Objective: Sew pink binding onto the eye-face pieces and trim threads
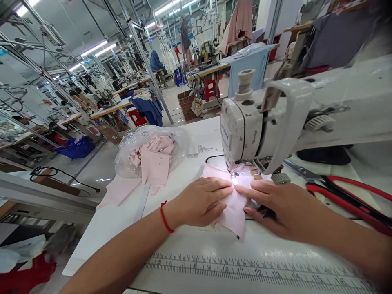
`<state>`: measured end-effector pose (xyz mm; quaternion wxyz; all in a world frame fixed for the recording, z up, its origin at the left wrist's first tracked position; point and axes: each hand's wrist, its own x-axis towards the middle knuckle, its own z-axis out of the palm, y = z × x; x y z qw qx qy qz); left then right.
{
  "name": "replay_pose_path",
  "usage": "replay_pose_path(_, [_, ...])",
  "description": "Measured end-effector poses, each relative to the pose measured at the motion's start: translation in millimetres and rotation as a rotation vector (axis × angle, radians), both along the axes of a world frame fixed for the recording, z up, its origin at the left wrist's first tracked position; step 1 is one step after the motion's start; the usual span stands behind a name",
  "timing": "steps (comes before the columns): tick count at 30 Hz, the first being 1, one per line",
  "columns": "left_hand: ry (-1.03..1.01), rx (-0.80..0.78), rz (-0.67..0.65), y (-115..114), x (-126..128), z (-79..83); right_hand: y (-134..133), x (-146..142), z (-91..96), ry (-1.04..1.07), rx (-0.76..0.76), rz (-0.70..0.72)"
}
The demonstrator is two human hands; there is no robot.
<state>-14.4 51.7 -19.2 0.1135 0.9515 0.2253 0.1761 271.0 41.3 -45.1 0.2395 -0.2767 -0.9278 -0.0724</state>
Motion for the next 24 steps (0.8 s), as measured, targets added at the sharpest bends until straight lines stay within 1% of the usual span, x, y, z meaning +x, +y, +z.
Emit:
replay_pose_path(6, [0.012,0.008,0.006,-0.2,-1.6,-2.9,0.0,-0.3,3.7,-0.001,-0.004,-0.003])
replay_pose_path(12, [-0.002,0.011,-0.006,-3.4,-2.6,-2.2,-5.1,-3.0,7.8,0.040,0.024,0.044])
replay_pose_path(18, [-0.011,0.034,-0.013,-5.9,-1.1,-2.6,-6.5,-1.8,6.6,0.016,-0.033,0.058])
replay_pose_path(24, [-0.020,0.040,-0.009,-4.7,-0.9,-3.4,-3.9,-0.3,4.0,0.014,-0.025,0.039])
